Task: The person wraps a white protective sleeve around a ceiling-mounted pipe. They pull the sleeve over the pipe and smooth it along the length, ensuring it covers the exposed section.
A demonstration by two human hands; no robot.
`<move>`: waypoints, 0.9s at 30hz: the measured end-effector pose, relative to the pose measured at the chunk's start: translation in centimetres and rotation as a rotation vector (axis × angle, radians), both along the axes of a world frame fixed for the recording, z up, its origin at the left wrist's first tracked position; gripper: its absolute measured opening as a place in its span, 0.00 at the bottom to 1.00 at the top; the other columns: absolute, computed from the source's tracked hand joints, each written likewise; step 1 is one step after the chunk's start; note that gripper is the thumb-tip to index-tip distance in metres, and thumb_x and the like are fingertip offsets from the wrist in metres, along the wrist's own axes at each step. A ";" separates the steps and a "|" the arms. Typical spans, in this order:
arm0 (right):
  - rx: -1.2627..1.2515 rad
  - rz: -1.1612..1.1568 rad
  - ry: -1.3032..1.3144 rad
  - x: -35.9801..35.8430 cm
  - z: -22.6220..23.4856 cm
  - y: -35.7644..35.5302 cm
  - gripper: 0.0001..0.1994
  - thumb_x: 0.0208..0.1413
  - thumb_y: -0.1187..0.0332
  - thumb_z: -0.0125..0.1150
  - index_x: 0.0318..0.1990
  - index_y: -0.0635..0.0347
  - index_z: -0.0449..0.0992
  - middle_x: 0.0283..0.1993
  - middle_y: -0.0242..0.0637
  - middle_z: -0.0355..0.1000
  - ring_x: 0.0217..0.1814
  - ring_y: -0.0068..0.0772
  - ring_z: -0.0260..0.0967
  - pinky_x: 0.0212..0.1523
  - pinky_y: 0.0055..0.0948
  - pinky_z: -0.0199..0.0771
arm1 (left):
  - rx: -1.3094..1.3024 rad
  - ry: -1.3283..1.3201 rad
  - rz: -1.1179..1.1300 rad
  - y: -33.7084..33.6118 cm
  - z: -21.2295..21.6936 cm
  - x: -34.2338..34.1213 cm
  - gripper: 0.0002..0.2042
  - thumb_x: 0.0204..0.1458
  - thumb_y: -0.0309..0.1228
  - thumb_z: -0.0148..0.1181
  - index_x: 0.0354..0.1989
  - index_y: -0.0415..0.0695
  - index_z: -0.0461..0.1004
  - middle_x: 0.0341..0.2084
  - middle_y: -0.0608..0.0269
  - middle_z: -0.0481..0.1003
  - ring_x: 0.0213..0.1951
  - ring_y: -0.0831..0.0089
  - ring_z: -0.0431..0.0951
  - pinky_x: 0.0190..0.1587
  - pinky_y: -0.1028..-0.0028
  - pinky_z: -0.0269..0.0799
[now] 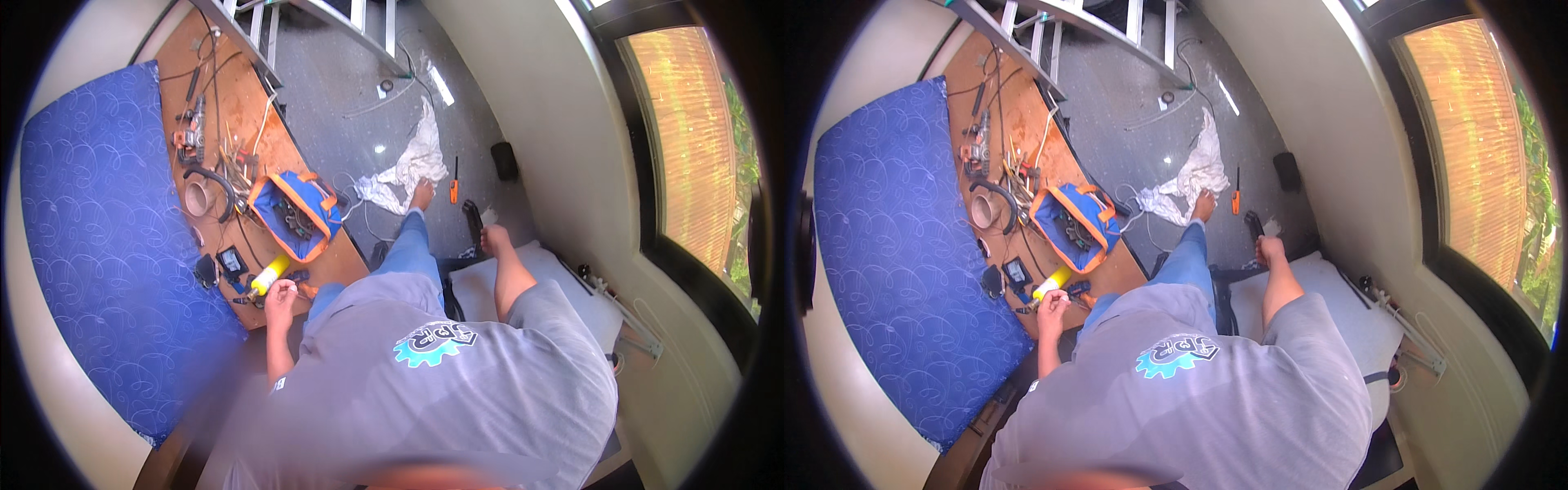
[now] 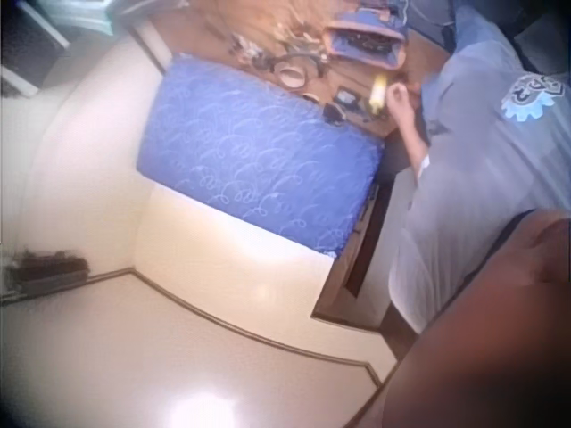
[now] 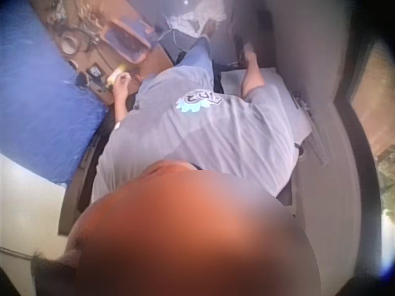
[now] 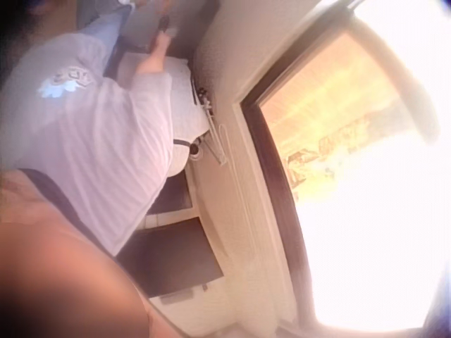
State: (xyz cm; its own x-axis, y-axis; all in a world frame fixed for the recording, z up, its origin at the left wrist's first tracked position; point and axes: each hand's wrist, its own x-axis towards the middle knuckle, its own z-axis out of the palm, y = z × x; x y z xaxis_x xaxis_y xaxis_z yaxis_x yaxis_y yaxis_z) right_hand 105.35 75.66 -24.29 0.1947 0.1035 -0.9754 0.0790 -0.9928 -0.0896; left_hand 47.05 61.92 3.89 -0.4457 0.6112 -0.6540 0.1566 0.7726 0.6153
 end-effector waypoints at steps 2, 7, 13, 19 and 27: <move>-0.018 0.005 0.005 1.2 0.8 1.3 0.07 0.64 0.64 0.58 0.37 0.56 0.77 0.27 0.33 0.73 0.25 0.31 0.73 0.27 0.38 0.78 | -0.072 0.165 -0.150 1.9 0.0 0.5 0.08 0.61 0.28 0.66 0.46 0.40 0.79 0.37 0.67 0.80 0.39 0.78 0.79 0.48 0.75 0.76; 0.065 0.010 0.053 1.9 2.3 4.9 0.05 0.67 0.65 0.56 0.40 0.53 0.75 0.27 0.31 0.73 0.25 0.30 0.73 0.27 0.36 0.79 | -0.280 0.177 -0.096 4.8 -1.5 -0.2 0.09 0.62 0.32 0.65 0.47 0.43 0.81 0.39 0.65 0.82 0.42 0.75 0.81 0.51 0.72 0.77; 0.271 0.030 0.125 0.7 4.6 10.9 0.06 0.65 0.65 0.57 0.37 0.54 0.75 0.26 0.33 0.73 0.25 0.31 0.74 0.25 0.36 0.77 | -0.361 -0.319 0.142 9.7 -3.2 3.1 0.15 0.64 0.37 0.65 0.54 0.44 0.78 0.43 0.66 0.81 0.42 0.75 0.80 0.44 0.72 0.76; 0.437 0.174 0.265 1.6 2.0 16.0 0.09 0.61 0.71 0.56 0.28 0.59 0.74 0.24 0.40 0.73 0.22 0.38 0.71 0.20 0.39 0.69 | -0.265 -0.316 -0.308 20.6 -7.8 3.2 0.11 0.58 0.33 0.66 0.48 0.45 0.82 0.33 0.66 0.80 0.33 0.75 0.78 0.35 0.69 0.75; 0.847 1.219 -0.220 5.7 -1.1 21.1 0.14 0.63 0.61 0.60 0.45 0.60 0.85 0.43 0.48 0.83 0.43 0.47 0.82 0.46 0.42 0.80 | 0.109 -0.065 -0.757 42.4 -10.0 1.1 0.08 0.61 0.33 0.65 0.44 0.45 0.83 0.36 0.61 0.84 0.41 0.70 0.83 0.45 0.67 0.79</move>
State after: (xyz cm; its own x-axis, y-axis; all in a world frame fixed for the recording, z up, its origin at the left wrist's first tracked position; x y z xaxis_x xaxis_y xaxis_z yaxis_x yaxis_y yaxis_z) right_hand 111.07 96.80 -25.41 -0.2939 0.8095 -0.5084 0.8845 0.0287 -0.4656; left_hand 48.14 104.35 -6.14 0.1576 0.7969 -0.5832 0.5796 0.4035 0.7080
